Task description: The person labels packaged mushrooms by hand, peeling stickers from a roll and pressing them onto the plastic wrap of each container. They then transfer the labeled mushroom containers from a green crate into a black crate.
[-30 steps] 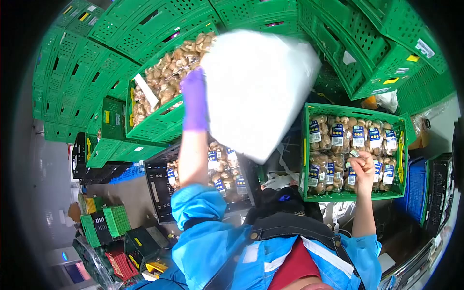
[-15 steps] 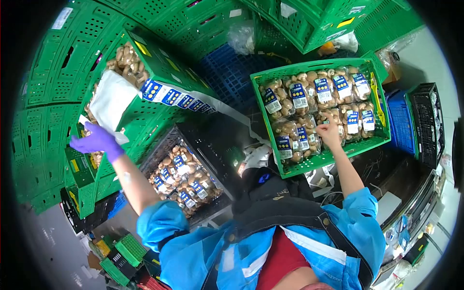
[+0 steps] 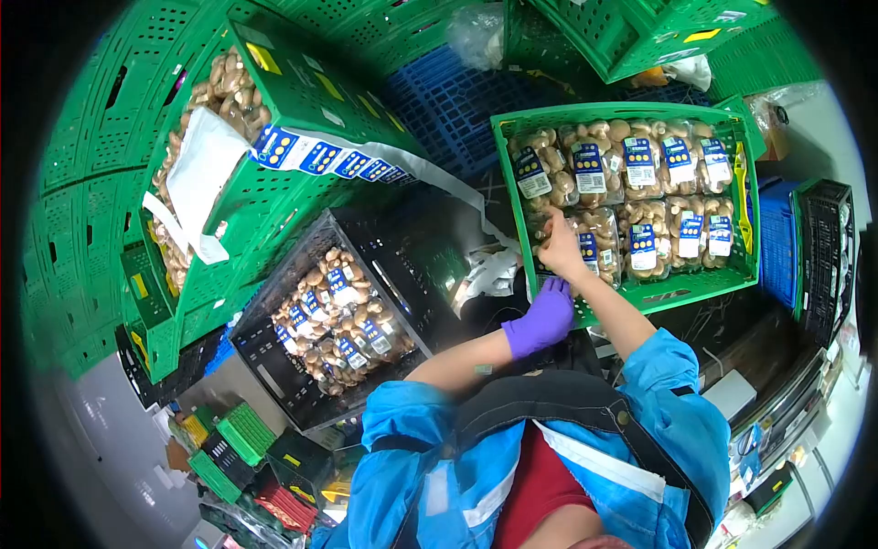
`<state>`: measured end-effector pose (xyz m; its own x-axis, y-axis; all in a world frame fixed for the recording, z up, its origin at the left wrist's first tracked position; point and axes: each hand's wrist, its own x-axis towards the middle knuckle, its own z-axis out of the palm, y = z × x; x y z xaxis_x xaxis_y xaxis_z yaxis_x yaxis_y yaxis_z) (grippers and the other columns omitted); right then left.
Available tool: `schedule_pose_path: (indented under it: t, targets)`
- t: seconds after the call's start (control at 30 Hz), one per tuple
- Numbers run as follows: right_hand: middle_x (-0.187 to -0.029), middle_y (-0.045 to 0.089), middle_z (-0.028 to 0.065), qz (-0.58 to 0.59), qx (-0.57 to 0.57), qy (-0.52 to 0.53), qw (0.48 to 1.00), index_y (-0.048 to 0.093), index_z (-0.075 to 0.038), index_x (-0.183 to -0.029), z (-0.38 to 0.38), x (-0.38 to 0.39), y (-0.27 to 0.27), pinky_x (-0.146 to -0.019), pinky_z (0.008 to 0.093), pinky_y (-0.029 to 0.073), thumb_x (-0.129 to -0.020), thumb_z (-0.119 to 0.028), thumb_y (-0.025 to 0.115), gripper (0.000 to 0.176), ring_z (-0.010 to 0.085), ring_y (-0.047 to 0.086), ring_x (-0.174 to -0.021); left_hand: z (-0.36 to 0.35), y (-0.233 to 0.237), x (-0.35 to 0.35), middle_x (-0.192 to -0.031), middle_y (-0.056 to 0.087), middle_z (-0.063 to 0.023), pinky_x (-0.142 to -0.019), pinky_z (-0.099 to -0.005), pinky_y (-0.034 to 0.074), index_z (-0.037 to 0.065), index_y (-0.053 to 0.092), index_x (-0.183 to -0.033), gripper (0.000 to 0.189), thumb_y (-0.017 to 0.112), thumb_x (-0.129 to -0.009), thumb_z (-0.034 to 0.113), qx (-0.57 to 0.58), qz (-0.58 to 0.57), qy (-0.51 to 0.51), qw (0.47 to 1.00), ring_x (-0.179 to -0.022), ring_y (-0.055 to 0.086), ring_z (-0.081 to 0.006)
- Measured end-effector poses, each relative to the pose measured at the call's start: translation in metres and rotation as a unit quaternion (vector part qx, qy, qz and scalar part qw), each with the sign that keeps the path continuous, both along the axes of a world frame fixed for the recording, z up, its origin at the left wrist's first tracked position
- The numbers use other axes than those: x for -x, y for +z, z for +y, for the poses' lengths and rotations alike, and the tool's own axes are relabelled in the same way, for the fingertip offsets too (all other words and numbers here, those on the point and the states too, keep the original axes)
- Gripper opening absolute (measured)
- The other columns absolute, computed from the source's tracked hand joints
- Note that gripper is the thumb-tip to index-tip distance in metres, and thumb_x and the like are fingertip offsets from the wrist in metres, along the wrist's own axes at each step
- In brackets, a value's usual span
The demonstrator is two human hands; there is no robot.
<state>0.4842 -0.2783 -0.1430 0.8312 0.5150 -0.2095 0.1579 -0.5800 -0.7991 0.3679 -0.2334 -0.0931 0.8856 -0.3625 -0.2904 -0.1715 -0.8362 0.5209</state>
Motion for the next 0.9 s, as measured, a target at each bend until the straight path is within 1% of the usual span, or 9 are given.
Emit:
schedule_pose_path:
  t: [0.1, 0.17, 0.27, 0.37, 0.43, 0.53, 0.7, 0.77, 0.9]
  targets:
    - [-0.104, 0.05, 0.023, -0.081, 0.046, 0.004, 0.996, 0.034, -0.002, -0.124, 0.007, 0.01, -0.008, -0.068, 0.0468, 0.05, -0.064, 0.003, 0.06, 0.065, 0.043, 0.058, -0.077, -0.005, -0.024, 0.009, -0.123, 0.046, -0.0272, -0.1, -0.0479, 0.031, -0.007, 0.05, -0.117, 0.065, 0.067, -0.07, 0.035, 0.014, 0.01, -0.005, 1.0, -0.116, 0.042, -0.0394]
    - [-0.107, 0.048, 0.0234, -0.076, 0.11, 0.035, 0.99, 0.034, -0.003, -0.122, 0.011, 0.011, -0.005, -0.07, 0.0493, 0.049, -0.066, 0.001, 0.061, 0.062, 0.0427, 0.059, -0.08, -0.002, -0.029, 0.013, -0.124, 0.044, -0.0277, -0.101, -0.0491, 0.029, -0.007, 0.046, -0.121, 0.072, 0.066, -0.072, 0.042, 0.128, -0.054, 0.039, 0.99, -0.118, 0.039, -0.0414]
    - [-0.105, 0.047, 0.0187, -0.118, 0.278, 0.132, 0.944, 0.035, -0.004, -0.124, 0.014, 0.005, -0.001, -0.067, 0.0464, 0.051, -0.067, -0.006, 0.065, 0.065, 0.0371, 0.061, -0.077, -0.004, -0.014, 0.009, -0.127, 0.042, -0.026, -0.101, -0.0495, 0.029, -0.007, 0.043, -0.123, 0.076, 0.062, -0.075, 0.048, 0.068, -0.003, 0.029, 0.997, -0.12, 0.038, -0.0415]
    - [-0.101, 0.052, 0.0186, -0.171, 0.199, 0.028, 0.965, 0.038, -0.005, -0.123, -0.01, -0.013, 0.033, -0.06, 0.0409, 0.051, -0.069, -0.007, 0.067, 0.061, 0.0329, 0.062, -0.071, -0.008, 0.005, -0.006, -0.133, 0.04, -0.022, -0.103, -0.0513, 0.026, -0.002, 0.045, -0.126, 0.075, 0.059, -0.077, 0.054, 0.022, 0.098, 0.045, 0.994, -0.123, 0.035, -0.0402]
    - [-0.087, 0.06, 0.0126, -0.14, 0.073, -0.092, 0.983, 0.049, -0.003, -0.113, -0.045, -0.03, 0.029, -0.056, 0.0323, 0.049, -0.073, -0.011, 0.068, 0.045, 0.0224, 0.062, -0.064, -0.008, -0.005, -0.016, -0.134, 0.039, -0.0202, -0.103, -0.0532, 0.025, 0.001, 0.047, -0.125, 0.073, 0.058, -0.076, 0.055, 0.012, -0.004, 0.032, 0.999, -0.124, 0.034, -0.0393]
    - [-0.067, 0.059, -0.0017, 0.34, -0.086, -0.226, 0.909, 0.063, 0.001, -0.091, -0.094, -0.054, 0.005, -0.053, 0.021, 0.04, -0.077, -0.019, 0.069, 0.025, 0.0058, 0.05, -0.059, -0.003, -0.03, -0.033, -0.136, 0.04, -0.0177, -0.104, -0.0566, 0.022, 0.006, 0.052, -0.124, 0.07, 0.057, -0.076, 0.057, -0.052, -0.07, 0.001, 0.996, -0.126, 0.032, -0.0377]
    - [-0.071, 0.064, 0.004, 0.345, 0.003, -0.228, 0.91, 0.068, 0.003, -0.086, -0.097, -0.041, -0.036, -0.055, 0.0255, 0.044, -0.073, -0.017, 0.07, 0.024, 0.0115, 0.056, -0.059, -0.001, -0.025, -0.038, -0.133, 0.042, -0.0177, -0.104, -0.0583, 0.02, 0.005, 0.057, -0.118, 0.07, 0.06, -0.073, 0.058, -0.152, 0.012, -0.036, 0.988, -0.127, 0.03, -0.0383]
    - [-0.075, 0.068, 0.0092, 0.225, -0.038, -0.23, 0.946, 0.069, 0.004, -0.084, -0.094, -0.032, -0.066, -0.061, 0.0289, 0.047, -0.07, -0.02, 0.071, 0.028, 0.0162, 0.061, -0.064, -0.004, -0.029, -0.031, -0.131, 0.043, -0.0205, -0.104, -0.0588, 0.02, 0.002, 0.058, -0.116, 0.073, 0.062, -0.07, 0.059, -0.147, -0.002, -0.037, 0.988, -0.126, 0.03, -0.0411]
    - [-0.073, 0.066, 0.0149, 0.096, 0.117, -0.194, 0.969, 0.071, -0.005, -0.081, -0.072, -0.03, -0.034, -0.064, 0.0325, 0.049, -0.069, -0.025, 0.067, 0.024, 0.0254, 0.065, -0.068, -0.008, -0.026, -0.027, -0.13, 0.042, -0.0249, -0.103, -0.0598, 0.02, -0.001, 0.057, -0.115, 0.077, 0.064, -0.068, 0.059, -0.169, 0.003, -0.034, 0.985, -0.124, 0.031, -0.0447]
